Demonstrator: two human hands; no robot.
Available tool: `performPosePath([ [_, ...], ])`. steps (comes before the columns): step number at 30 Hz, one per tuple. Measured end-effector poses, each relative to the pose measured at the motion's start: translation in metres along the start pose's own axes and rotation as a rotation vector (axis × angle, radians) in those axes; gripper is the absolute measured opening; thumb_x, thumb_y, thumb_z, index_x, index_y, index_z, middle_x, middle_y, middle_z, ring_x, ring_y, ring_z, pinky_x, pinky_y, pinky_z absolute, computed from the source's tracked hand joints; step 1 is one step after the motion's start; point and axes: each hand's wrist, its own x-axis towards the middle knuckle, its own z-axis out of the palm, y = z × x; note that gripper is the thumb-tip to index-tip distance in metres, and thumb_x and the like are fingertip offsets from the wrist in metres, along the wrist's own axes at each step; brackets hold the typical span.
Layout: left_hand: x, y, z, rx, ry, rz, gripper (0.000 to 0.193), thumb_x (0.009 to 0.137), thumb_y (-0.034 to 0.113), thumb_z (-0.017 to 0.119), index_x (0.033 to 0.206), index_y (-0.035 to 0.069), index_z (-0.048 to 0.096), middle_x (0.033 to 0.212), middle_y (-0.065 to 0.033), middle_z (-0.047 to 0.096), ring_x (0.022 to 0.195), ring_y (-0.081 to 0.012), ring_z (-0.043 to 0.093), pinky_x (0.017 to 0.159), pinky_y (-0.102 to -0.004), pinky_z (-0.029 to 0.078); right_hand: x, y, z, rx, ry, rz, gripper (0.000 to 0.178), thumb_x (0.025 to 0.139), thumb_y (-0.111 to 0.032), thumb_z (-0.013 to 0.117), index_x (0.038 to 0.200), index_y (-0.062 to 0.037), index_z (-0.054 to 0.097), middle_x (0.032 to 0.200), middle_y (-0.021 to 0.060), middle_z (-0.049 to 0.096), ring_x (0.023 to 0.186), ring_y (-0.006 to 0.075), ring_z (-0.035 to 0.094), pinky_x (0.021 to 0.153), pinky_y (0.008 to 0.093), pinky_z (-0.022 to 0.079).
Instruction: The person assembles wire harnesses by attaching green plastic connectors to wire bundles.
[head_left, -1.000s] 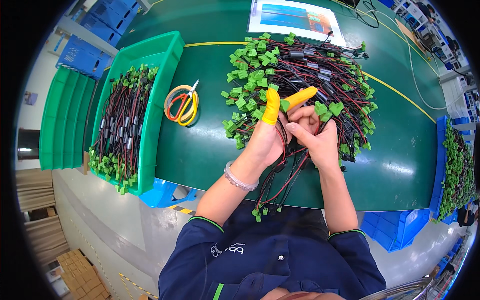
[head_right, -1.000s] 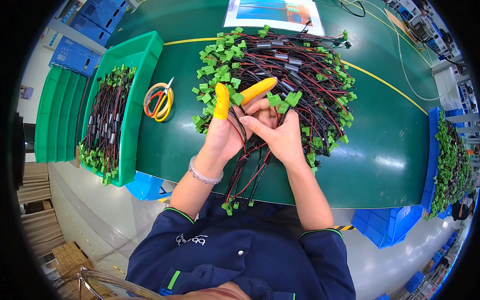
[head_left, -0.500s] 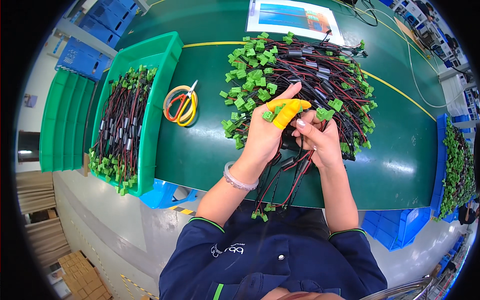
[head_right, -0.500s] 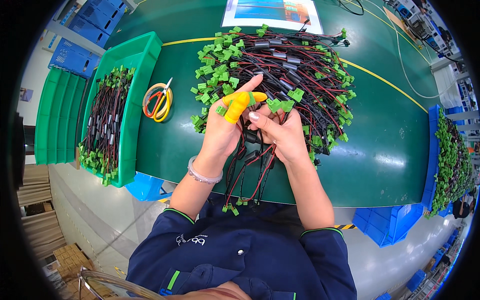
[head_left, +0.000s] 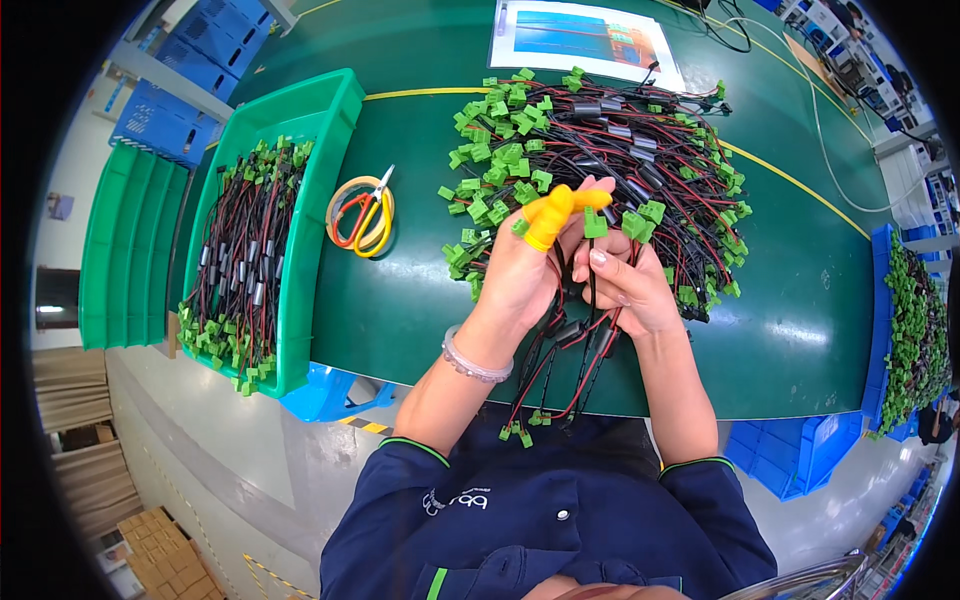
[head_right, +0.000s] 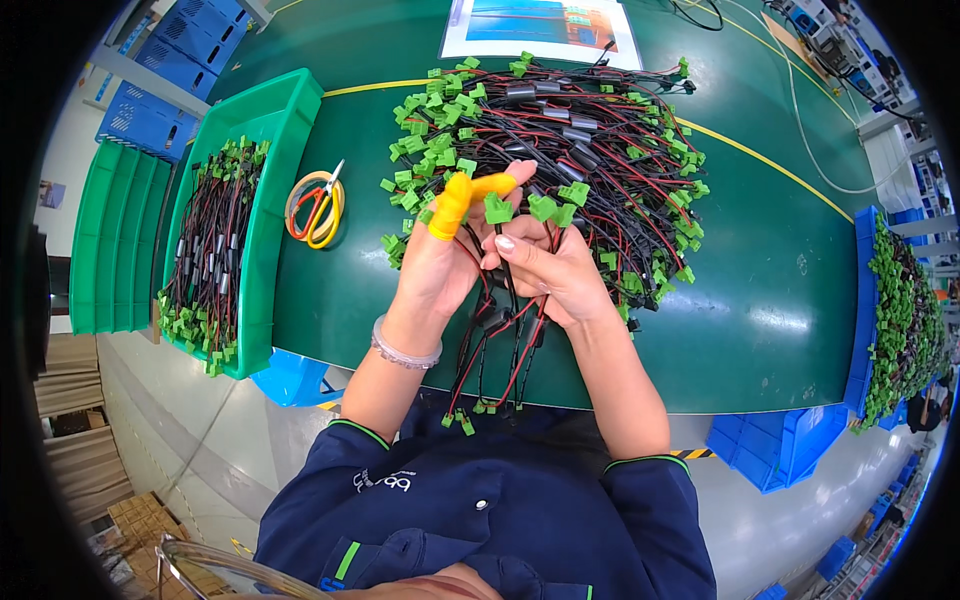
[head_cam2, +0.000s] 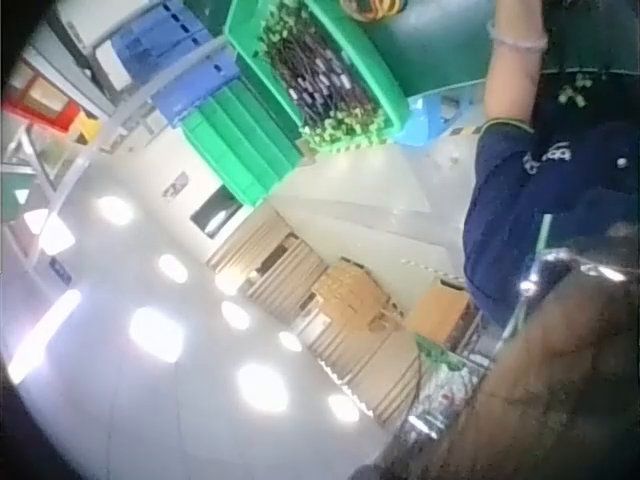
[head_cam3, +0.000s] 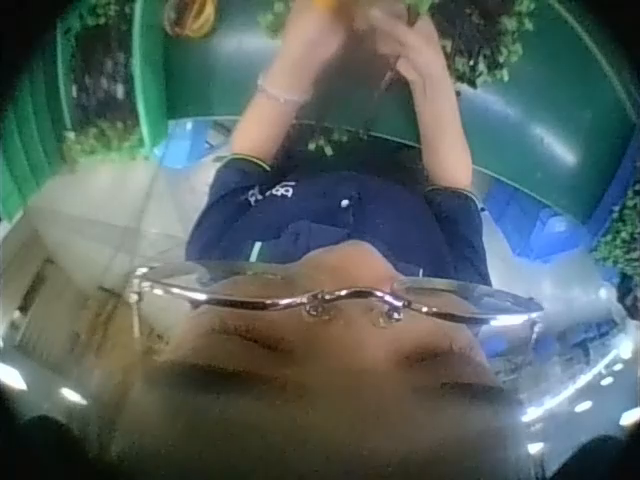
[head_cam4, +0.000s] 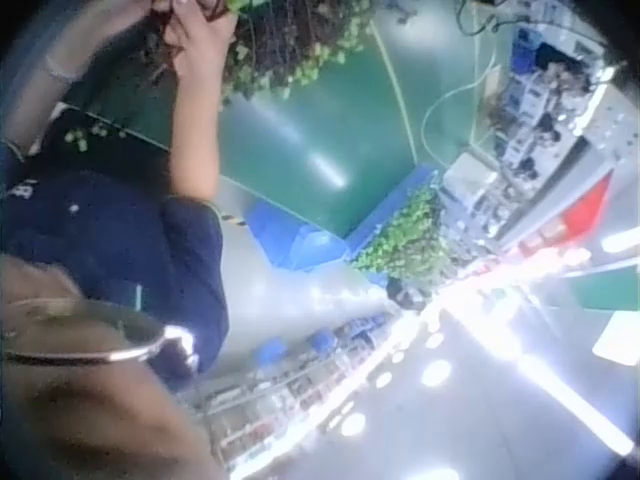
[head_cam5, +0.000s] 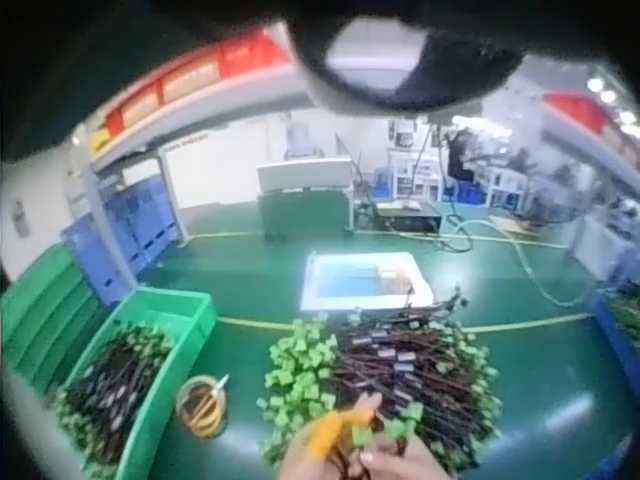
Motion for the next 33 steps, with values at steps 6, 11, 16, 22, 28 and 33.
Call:
performPosePath([
  [6, -0.001, 0.0, 0.003, 0.087, -0.031, 0.042, 0.042, 0.09, 0.027, 0.048, 0.117, -0.005, 0.049, 0.119, -0.0163, 0.053, 0.094, -0.0184, 0.057, 0.082, -0.0297, 0.045, 0.003, 0.001, 0.005, -0.046, 0.162, -0.083, 0.01, 0.075, -0.001, 0.066, 0.082, -0.0002, 0.059, 0.073, 0.0045, 0.06, 0.045, 0.0006, 0.036, 0.039, 0.0167, 0.022],
  [11, -0.002, -0.004, 0.001, 0.102, -0.054, 0.056, 0.04, 0.088, 0.023, 0.053, 0.116, -0.006, 0.049, 0.124, -0.0192, 0.047, 0.102, -0.0232, 0.056, 0.088, -0.0349, 0.046, 0.003, 0.0, 0.016, -0.188, 0.264, -0.144, 0.015, 0.073, 0.0, 0.068, 0.084, -0.0019, 0.057, 0.072, 0.0019, 0.059, 0.048, 0.0003, 0.04, 0.039, 0.0158, 0.023],
  [16, -0.001, -0.003, -0.003, -0.155, -0.038, -0.043, 0.036, 0.088, 0.019, 0.052, 0.114, -0.006, 0.05, 0.123, -0.0187, 0.049, 0.1, -0.0234, 0.057, 0.088, -0.0347, 0.047, 0.0, 0.001, 0.025, -0.325, 0.298, -0.267, 0.019, 0.069, 0.004, 0.07, 0.084, -0.0003, 0.059, 0.077, 0.0009, 0.06, 0.062, 0.0027, 0.051, 0.055, 0.0164, 0.038],
  [22, 0.0, -0.004, 0.0, -0.121, -0.085, -0.034, 0.038, 0.088, 0.023, 0.052, 0.115, -0.004, 0.05, 0.123, -0.0179, 0.049, 0.107, -0.0208, 0.052, 0.092, -0.0335, 0.043, 0.0, 0.001, 0.026, -0.448, 0.359, -0.426, 0.017, 0.067, 0.003, 0.072, 0.073, -0.0009, 0.056, 0.073, -0.0004, 0.058, 0.064, 0.0021, 0.051, 0.058, 0.0163, 0.039],
  [28, 0.004, -0.004, 0.0, -0.253, -0.059, 0.014, 0.043, 0.092, 0.032, 0.044, 0.118, -0.002, 0.048, 0.127, -0.0183, 0.046, 0.111, -0.0204, 0.048, 0.095, -0.034, 0.04, -0.001, -0.001, 0.02, -0.386, 0.416, -0.293, 0.017, 0.069, -0.004, 0.073, 0.075, -0.0021, 0.057, 0.069, -0.0036, 0.054, 0.061, 0.0012, 0.046, 0.054, 0.0168, 0.034],
  [33, 0.002, -0.006, 0.0, -0.193, 0.029, -0.036, 0.043, 0.09, 0.03, 0.048, 0.118, -0.002, 0.047, 0.127, -0.018, 0.045, 0.108, -0.0197, 0.05, 0.091, -0.0325, 0.043, 0.001, 0.004, 0.024, -0.584, 0.311, -0.298, 0.022, 0.07, -0.006, 0.072, 0.088, -0.0024, 0.06, 0.074, -0.0036, 0.056, 0.062, 0.0006, 0.045, 0.053, 0.0167, 0.033],
])
